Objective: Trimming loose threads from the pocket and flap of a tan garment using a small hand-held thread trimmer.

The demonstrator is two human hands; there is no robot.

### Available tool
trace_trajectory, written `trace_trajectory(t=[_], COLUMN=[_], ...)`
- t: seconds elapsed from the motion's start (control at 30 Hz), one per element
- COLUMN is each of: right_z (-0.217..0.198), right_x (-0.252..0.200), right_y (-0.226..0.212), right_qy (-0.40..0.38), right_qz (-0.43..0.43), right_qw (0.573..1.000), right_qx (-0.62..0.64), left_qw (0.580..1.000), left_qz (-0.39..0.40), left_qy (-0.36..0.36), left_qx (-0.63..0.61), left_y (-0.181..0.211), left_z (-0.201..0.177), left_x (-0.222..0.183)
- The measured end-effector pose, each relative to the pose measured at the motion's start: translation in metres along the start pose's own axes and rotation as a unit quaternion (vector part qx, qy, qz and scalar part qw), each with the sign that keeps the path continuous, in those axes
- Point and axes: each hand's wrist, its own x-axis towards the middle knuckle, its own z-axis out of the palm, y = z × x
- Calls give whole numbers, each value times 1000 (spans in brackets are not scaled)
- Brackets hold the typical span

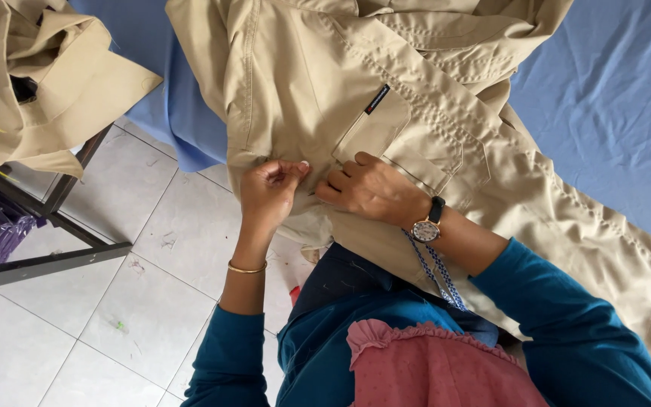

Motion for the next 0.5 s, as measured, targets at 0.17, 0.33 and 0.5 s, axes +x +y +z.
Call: trace_trajectory(t=[0.17, 0.33, 0.5], right_z=[7, 30, 22], right_x=[-2, -8, -16], right_y=[4, -2, 2], right_qy=[3, 63, 64], right_qz=[-28, -23, 62], right_qw=[1000, 998, 987], right_qx=[3, -17, 131], left_qw=[1000, 1000, 996], left_qz=[-15, 17, 21], left_qy=[-6, 2, -42], left_qx=[1, 10, -78], left_y=[1, 2, -2], left_z=[-1, 0, -19], left_x=[0, 0, -8])
